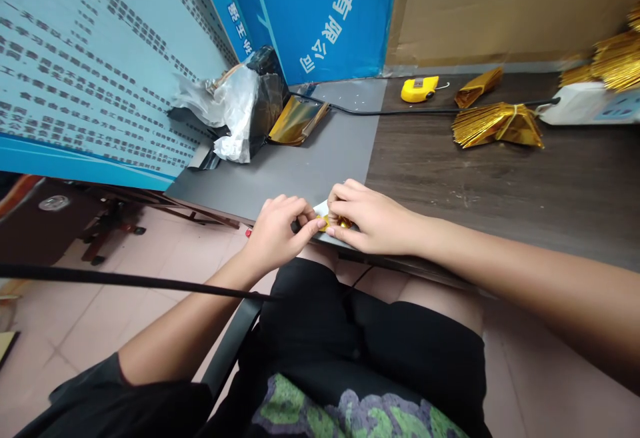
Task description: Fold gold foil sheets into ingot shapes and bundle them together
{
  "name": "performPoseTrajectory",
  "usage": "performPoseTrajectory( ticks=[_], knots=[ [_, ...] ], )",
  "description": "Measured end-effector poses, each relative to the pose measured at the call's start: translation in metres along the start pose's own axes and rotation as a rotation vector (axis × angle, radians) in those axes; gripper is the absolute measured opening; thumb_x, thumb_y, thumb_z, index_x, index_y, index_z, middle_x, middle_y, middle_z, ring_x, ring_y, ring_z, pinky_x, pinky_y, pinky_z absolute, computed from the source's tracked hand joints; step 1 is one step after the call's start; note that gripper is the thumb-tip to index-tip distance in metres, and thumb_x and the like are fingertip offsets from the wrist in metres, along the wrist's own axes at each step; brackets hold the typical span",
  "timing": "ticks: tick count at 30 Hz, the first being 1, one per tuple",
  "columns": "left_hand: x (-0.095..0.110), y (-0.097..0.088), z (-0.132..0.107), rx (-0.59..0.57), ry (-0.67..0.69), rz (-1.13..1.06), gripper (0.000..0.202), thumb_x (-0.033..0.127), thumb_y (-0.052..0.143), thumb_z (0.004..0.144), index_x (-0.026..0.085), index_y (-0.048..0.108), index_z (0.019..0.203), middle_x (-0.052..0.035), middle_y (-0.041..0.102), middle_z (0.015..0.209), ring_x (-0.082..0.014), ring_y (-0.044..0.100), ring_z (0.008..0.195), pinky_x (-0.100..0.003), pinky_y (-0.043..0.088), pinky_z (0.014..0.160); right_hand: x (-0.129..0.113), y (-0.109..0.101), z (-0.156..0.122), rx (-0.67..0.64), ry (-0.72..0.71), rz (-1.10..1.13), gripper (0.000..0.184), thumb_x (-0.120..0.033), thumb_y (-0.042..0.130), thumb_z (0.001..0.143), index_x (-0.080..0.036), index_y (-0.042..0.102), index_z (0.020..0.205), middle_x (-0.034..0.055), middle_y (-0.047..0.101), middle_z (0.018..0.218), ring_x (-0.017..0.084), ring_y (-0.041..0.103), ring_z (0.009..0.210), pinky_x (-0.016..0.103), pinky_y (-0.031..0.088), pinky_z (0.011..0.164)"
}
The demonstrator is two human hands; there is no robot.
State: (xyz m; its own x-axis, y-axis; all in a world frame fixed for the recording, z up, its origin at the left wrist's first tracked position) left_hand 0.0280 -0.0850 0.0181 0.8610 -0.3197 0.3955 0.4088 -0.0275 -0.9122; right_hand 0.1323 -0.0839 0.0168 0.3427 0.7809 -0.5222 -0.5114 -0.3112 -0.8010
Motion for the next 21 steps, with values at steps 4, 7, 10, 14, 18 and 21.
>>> performPoseTrajectory(
  ticks=[4, 7, 10, 14, 18, 21],
  knots=[
    [-0.001, 0.0, -0.002, 0.02, 0.034, -0.003, 0.024, 0.039, 0.066, 0.093, 0.019, 0.065, 0.079, 0.0035, 0.066, 0.072, -0.0129, 0.052, 0.077, -0.028, 0.031, 0.078, -0.002, 0.005, 0.002, -0.033, 0.055, -0.038, 0.025, -0.027, 0.05, 0.1, -0.015, 0.062, 0.081, 0.0134, 0.058, 0.099, 0.025, 0.048, 0.093, 0.042, 0.044, 0.084],
    [0.0, -0.001, -0.007, 0.029, 0.134, -0.014, 0.029, 0.043, 0.058, 0.098, 0.019, 0.066, 0.083, 0.0015, 0.067, 0.078, -0.0132, 0.052, 0.08, -0.029, 0.032, 0.078, -0.004, 0.005, 0.001, -0.054, 0.057, -0.071, 0.026, -0.026, 0.046, 0.101, -0.013, 0.064, 0.087, 0.0143, 0.057, 0.103, 0.026, 0.045, 0.093, 0.044, 0.044, 0.086],
    [0.0, -0.002, -0.014, 0.03, 0.236, -0.051, 0.033, 0.048, 0.054, 0.099, 0.02, 0.068, 0.088, -0.0006, 0.067, 0.086, -0.0136, 0.052, 0.085, -0.03, 0.033, 0.081, -0.009, 0.006, -0.002, -0.071, 0.043, -0.08, 0.019, -0.026, 0.052, 0.099, -0.014, 0.065, 0.09, 0.0137, 0.056, 0.106, 0.026, 0.043, 0.094, 0.045, 0.044, 0.088],
    [-0.002, 0.001, -0.018, 0.003, 0.274, -0.067, 0.033, 0.048, 0.054, 0.099, 0.02, 0.068, 0.087, -0.0012, 0.066, 0.089, -0.0136, 0.05, 0.086, -0.031, 0.034, 0.082, -0.016, 0.007, -0.004, -0.063, 0.034, -0.127, 0.021, -0.028, 0.051, 0.1, -0.016, 0.066, 0.09, 0.0132, 0.056, 0.104, 0.026, 0.041, 0.092, 0.045, 0.043, 0.088],
    [-0.003, 0.001, -0.015, 0.021, 0.223, -0.052, 0.03, 0.042, 0.055, 0.099, 0.019, 0.064, 0.083, 0.0004, 0.063, 0.086, -0.0128, 0.048, 0.084, -0.03, 0.032, 0.081, -0.017, 0.007, -0.003, -0.034, 0.038, -0.241, 0.027, -0.025, 0.044, 0.103, -0.015, 0.068, 0.092, 0.0141, 0.059, 0.102, 0.026, 0.041, 0.088, 0.045, 0.044, 0.086],
    [-0.004, 0.002, -0.011, 0.037, 0.168, -0.023, 0.031, 0.042, 0.054, 0.099, 0.019, 0.063, 0.081, 0.0011, 0.062, 0.083, -0.0132, 0.047, 0.083, -0.03, 0.031, 0.079, -0.013, 0.005, 0.001, -0.049, 0.021, -0.259, 0.026, -0.024, 0.045, 0.103, -0.015, 0.068, 0.094, 0.0142, 0.06, 0.104, 0.026, 0.045, 0.092, 0.044, 0.046, 0.086]
  ],
)
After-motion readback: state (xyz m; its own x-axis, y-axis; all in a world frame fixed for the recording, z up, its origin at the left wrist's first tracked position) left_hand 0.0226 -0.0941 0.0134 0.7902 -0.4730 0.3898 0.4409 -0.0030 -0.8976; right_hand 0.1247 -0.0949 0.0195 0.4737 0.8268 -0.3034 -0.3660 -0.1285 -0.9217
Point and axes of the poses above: each hand's wrist, its own z-axis towards the middle knuckle, its own y-axis out of the palm, x = y × z, the point moved 10 cm from there along z, towards the middle knuckle
